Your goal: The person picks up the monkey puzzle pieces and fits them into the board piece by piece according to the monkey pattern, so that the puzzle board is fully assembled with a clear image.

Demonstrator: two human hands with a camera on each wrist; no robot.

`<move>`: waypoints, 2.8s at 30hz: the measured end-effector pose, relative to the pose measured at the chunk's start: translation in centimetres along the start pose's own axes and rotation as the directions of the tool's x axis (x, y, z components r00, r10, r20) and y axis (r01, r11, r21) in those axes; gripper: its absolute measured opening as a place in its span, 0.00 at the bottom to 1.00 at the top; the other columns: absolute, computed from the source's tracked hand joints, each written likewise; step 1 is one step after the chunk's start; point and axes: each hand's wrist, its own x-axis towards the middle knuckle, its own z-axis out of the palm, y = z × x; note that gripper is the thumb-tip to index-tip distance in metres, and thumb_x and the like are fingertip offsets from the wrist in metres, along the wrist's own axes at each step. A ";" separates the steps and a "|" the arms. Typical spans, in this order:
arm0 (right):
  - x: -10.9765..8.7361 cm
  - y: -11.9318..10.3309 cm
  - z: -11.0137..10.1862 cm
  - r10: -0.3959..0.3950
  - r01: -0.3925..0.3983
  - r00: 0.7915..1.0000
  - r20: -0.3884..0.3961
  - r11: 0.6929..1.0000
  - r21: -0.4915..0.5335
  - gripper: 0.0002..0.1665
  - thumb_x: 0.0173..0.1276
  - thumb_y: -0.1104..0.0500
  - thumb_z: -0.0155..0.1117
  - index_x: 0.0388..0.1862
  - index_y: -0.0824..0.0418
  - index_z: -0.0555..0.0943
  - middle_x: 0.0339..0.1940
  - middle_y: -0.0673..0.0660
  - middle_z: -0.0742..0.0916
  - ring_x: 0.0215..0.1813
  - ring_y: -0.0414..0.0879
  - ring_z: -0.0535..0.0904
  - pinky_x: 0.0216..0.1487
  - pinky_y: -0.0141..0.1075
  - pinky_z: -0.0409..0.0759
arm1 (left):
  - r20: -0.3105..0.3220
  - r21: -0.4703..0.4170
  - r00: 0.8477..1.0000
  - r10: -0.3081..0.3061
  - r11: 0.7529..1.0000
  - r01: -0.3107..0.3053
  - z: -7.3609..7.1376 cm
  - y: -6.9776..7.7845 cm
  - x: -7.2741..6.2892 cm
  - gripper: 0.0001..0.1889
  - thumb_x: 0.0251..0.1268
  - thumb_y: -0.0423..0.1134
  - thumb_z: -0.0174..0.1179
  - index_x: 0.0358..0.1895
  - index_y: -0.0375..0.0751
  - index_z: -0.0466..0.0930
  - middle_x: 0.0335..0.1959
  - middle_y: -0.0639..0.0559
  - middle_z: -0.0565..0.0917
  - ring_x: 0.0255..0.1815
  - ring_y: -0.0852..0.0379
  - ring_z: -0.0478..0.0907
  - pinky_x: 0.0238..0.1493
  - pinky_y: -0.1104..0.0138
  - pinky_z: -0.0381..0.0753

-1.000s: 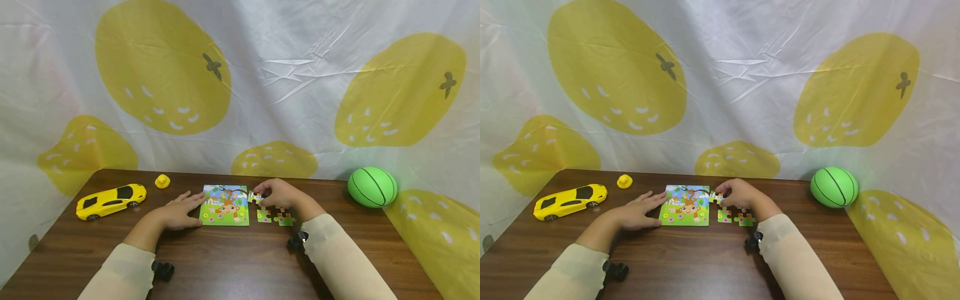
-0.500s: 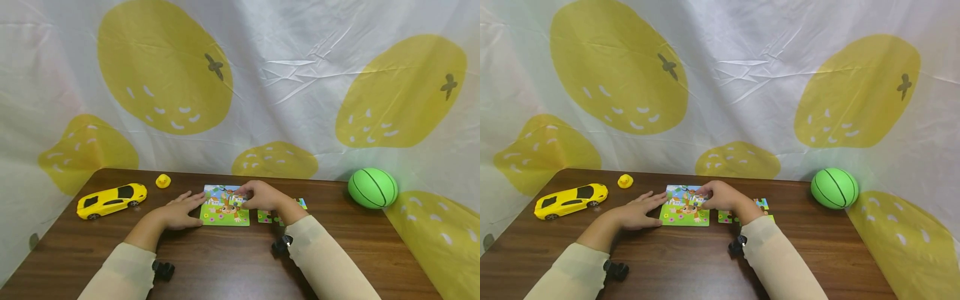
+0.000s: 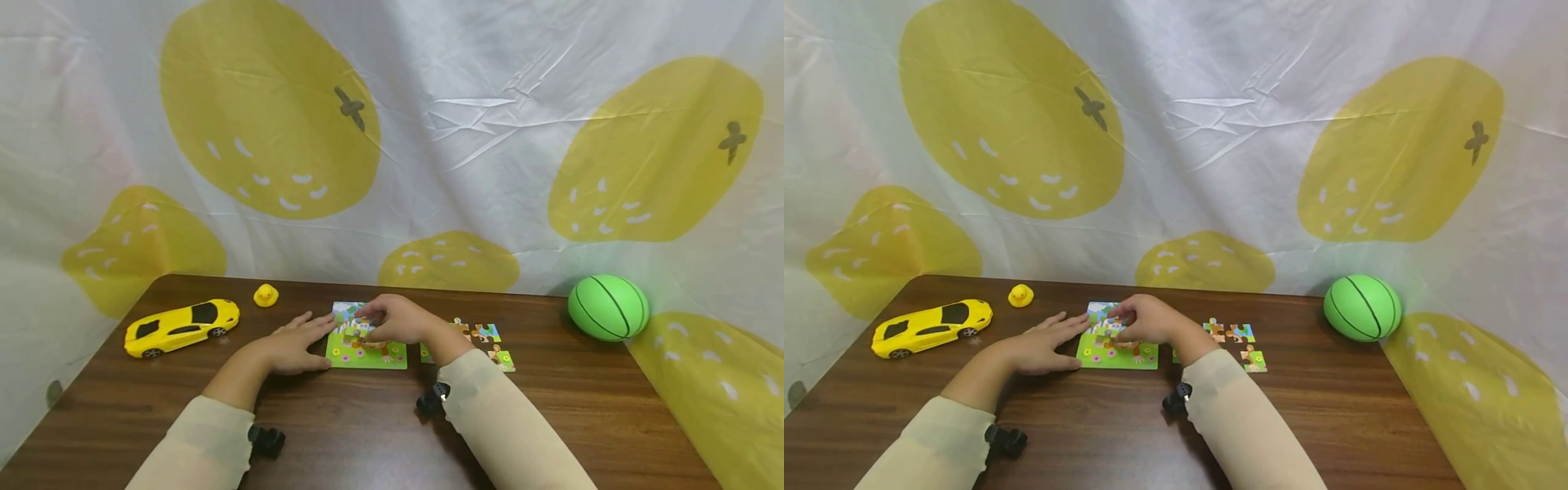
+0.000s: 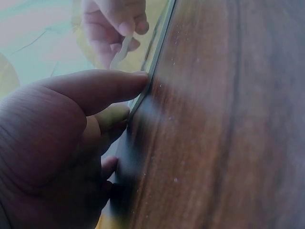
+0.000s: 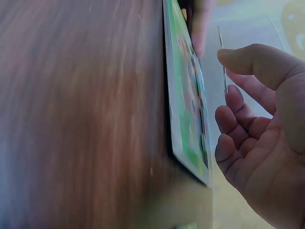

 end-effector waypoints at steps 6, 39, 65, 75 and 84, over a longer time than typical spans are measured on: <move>1.2 -0.4 0.6 -0.005 0.005 1.000 0.028 1.000 -0.003 0.30 0.68 0.57 0.77 0.70 0.51 0.84 0.59 0.50 0.89 0.45 0.44 0.85 0.48 0.40 0.87 | 0.008 -0.011 1.000 0.002 1.000 -0.002 -0.2 0.2 -0.3 0.47 0.71 0.62 0.63 0.88 0.55 0.54 0.91 0.52 0.51 0.92 0.33 0.38 0.83 0.25 0.42; 2.6 -0.6 1.7 0.034 -0.030 0.997 0.063 0.998 -0.061 0.30 0.67 0.55 0.79 0.69 0.45 0.86 0.60 0.49 0.82 0.53 0.46 0.77 0.52 0.38 0.81 | -0.012 -0.010 1.000 0.008 1.000 -0.009 -0.2 0.4 -0.4 0.46 0.72 0.58 0.63 0.88 0.52 0.55 0.91 0.52 0.53 0.92 0.33 0.40 0.83 0.26 0.45; 2.7 -0.6 1.6 0.022 -0.006 0.996 0.090 0.985 -0.173 0.30 0.71 0.51 0.76 0.72 0.40 0.83 0.62 0.47 0.82 0.55 0.43 0.79 0.59 0.41 0.81 | 0.000 -0.010 1.000 -0.006 1.000 0.006 -0.2 0.5 -0.4 0.47 0.72 0.59 0.63 0.89 0.54 0.52 0.91 0.53 0.51 0.92 0.34 0.39 0.83 0.26 0.44; 2.7 -0.8 1.4 0.033 -0.016 0.994 0.109 0.988 -0.154 0.31 0.72 0.52 0.76 0.73 0.42 0.82 0.64 0.49 0.82 0.57 0.44 0.78 0.60 0.41 0.80 | -0.009 -0.014 1.000 0.002 1.000 -0.002 -0.2 0.3 -0.4 0.46 0.72 0.59 0.63 0.88 0.54 0.53 0.91 0.53 0.52 0.92 0.34 0.39 0.83 0.27 0.44; 1.7 -0.6 0.3 -0.003 0.013 0.995 0.098 0.995 -0.098 0.29 0.74 0.55 0.73 0.73 0.49 0.83 0.62 0.49 0.86 0.66 0.46 0.84 0.68 0.44 0.84 | -0.007 -0.009 1.000 -0.001 1.000 0.001 -0.1 0.3 -0.3 0.46 0.72 0.59 0.63 0.88 0.54 0.55 0.91 0.55 0.52 0.92 0.34 0.39 0.84 0.27 0.43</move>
